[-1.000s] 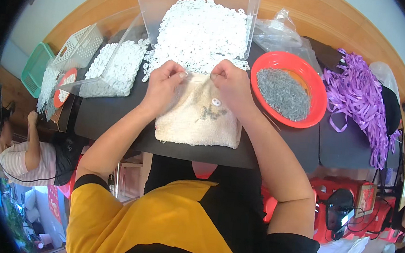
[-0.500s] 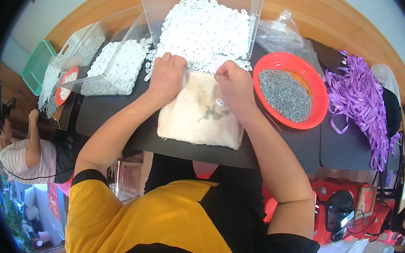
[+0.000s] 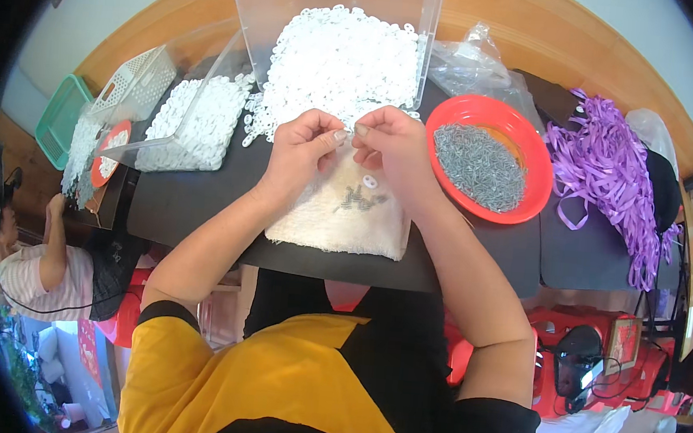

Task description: Manually assembling small white plastic components by snapping them together.

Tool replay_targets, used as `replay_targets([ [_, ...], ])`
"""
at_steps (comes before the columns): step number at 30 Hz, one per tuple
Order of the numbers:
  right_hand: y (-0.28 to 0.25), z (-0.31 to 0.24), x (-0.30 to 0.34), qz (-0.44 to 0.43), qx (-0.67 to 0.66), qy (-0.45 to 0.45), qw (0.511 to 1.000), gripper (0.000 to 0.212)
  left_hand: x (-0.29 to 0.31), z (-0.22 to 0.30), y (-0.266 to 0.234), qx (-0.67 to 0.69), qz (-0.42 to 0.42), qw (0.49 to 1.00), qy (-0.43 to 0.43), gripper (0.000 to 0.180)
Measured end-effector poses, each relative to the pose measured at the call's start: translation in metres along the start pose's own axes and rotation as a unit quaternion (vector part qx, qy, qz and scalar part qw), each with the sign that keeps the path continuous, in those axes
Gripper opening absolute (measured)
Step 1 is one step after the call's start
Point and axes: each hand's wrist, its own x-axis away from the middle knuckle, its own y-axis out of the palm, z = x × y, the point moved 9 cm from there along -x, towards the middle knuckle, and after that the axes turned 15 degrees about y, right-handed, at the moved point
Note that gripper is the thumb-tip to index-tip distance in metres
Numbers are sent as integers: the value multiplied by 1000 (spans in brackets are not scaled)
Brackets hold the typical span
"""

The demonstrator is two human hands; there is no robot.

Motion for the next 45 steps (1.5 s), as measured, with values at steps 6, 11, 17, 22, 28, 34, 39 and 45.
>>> replay_targets([
  [6, 8, -4, 8, -20, -15, -11, 1000, 9, 7, -8, 9, 104, 28, 990, -93, 10],
  [11, 6, -9, 11, -9, 9, -51, 999, 8, 7, -7, 11, 56, 0, 996, -73, 10],
  [17, 1, -10, 9, -31, -51, -43, 997, 6, 12, 3, 6, 41, 6, 999, 2, 12],
  [22, 9, -2, 8, -70, -103, 23, 992, 5, 11, 19, 5, 9, -15, 992, 124, 18],
  [28, 12, 6, 9, -95, -134, 72, 984, 7, 12, 41, 10, -77, -55, 966, 242, 13],
  [34, 11, -5, 16, 8, 5, 0, 1000, 8, 11, -2, -4, 108, 30, 994, 13, 6],
  [39, 16, -7, 18, 46, 110, -64, 991, 7, 12, -16, 3, 185, 30, 979, -78, 9],
  [45, 19, -10, 18, 70, 181, -107, 975, 8, 14, -16, 3, 201, 35, 973, -109, 10],
])
